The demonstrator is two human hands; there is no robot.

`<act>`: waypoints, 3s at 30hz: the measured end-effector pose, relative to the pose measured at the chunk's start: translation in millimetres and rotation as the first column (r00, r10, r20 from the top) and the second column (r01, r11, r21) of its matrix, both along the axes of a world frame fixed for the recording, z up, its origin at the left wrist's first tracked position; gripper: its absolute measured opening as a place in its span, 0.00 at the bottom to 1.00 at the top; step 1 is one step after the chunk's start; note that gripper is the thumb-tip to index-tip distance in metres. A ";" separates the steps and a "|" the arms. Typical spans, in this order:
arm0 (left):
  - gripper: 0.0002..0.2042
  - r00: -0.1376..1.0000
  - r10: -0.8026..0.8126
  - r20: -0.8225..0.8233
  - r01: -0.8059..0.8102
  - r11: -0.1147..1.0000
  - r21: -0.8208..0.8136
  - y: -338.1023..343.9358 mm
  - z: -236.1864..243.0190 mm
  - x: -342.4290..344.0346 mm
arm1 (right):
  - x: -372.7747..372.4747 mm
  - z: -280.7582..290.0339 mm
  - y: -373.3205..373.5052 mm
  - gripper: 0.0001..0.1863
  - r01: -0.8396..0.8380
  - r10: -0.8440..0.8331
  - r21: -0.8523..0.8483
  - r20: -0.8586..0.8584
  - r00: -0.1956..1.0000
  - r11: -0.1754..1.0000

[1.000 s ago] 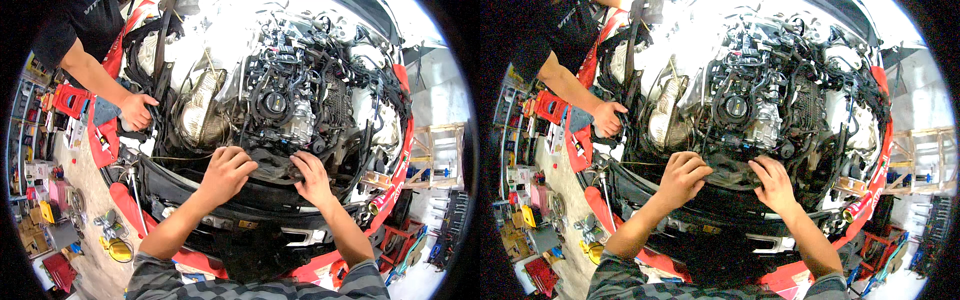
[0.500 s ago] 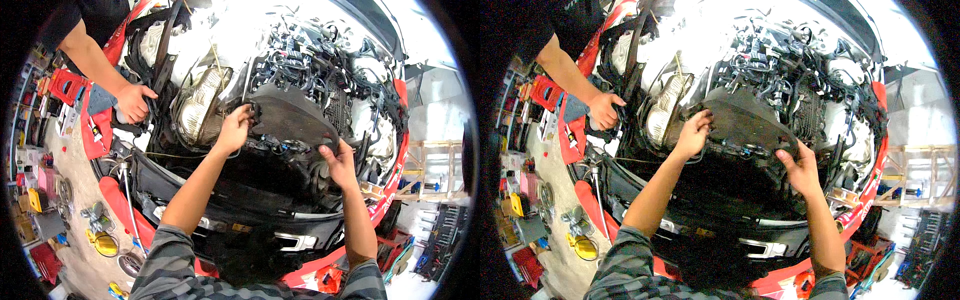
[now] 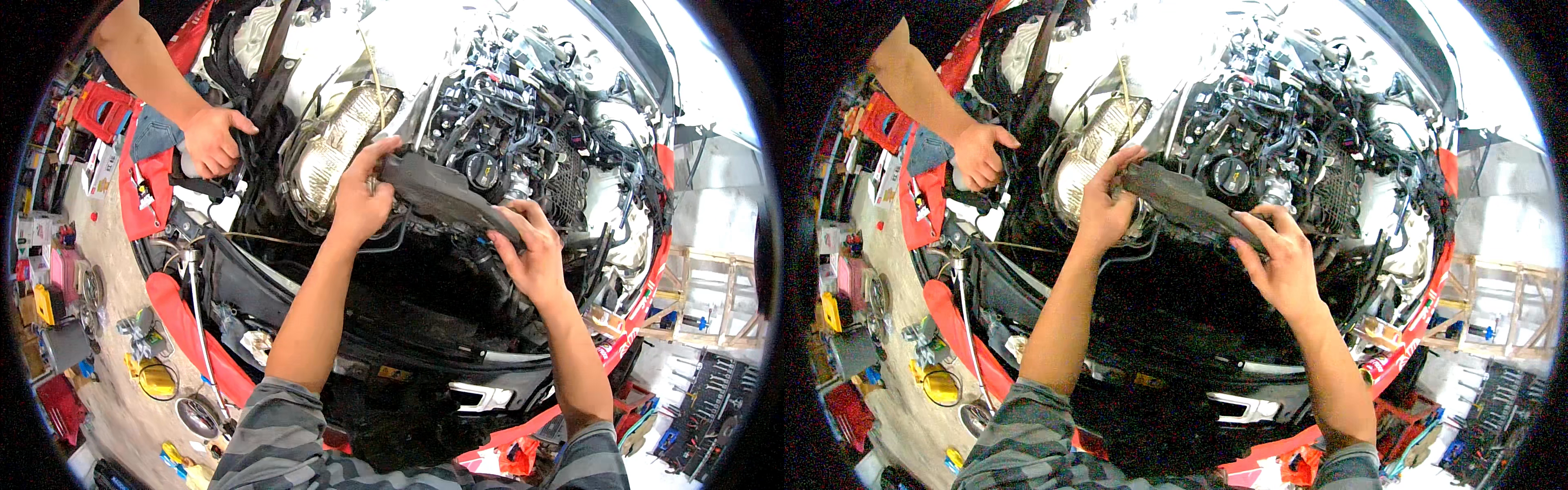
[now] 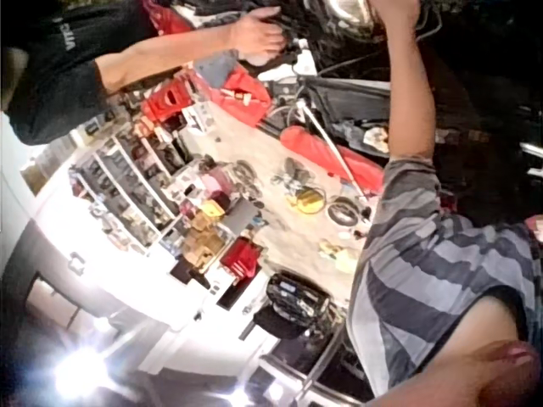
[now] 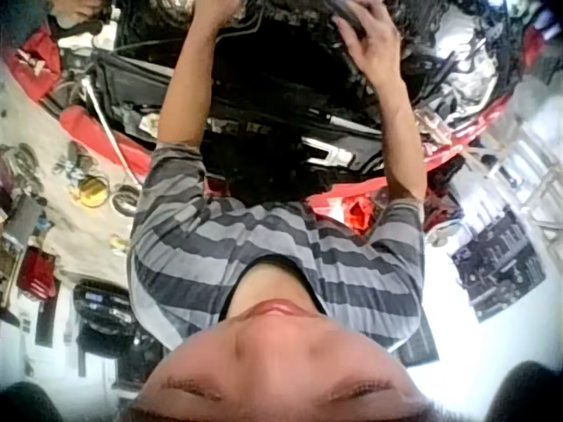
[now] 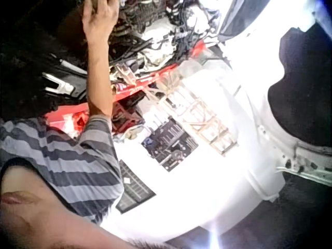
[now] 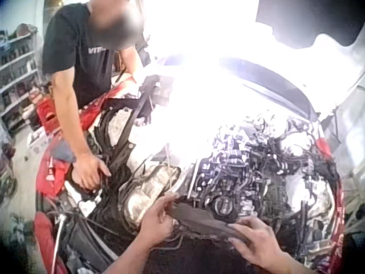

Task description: The person carries plastic engine cover pieces from the floor to the car and fits the cover sections onto the engine components by hand.

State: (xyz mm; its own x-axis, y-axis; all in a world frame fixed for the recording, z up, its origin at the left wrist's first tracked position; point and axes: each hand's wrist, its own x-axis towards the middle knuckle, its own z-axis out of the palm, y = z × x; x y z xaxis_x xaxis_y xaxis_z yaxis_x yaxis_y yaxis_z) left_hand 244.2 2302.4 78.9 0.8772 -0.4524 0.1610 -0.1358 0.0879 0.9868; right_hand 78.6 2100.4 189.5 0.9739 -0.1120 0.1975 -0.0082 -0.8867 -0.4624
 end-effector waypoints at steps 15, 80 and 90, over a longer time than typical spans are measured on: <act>0.26 0.823 0.113 0.557 -0.280 0.933 0.224 -16.7 3.0 -7.7 | 24.2 -14.0 -20.2 0.17 -0.056 0.061 0.089 -0.051 0.997 0.994; 0.26 0.948 -0.211 0.236 0.121 0.930 0.348 113.9 157.9 -257.0 | -279.4 60.4 119.8 0.32 0.378 -0.487 0.335 0.356 0.798 0.863; 0.23 0.623 -0.782 0.022 0.707 0.575 0.411 170.0 201.0 -325.9 | -394.0 107.8 169.4 0.30 0.263 -0.314 0.200 0.293 0.903 0.944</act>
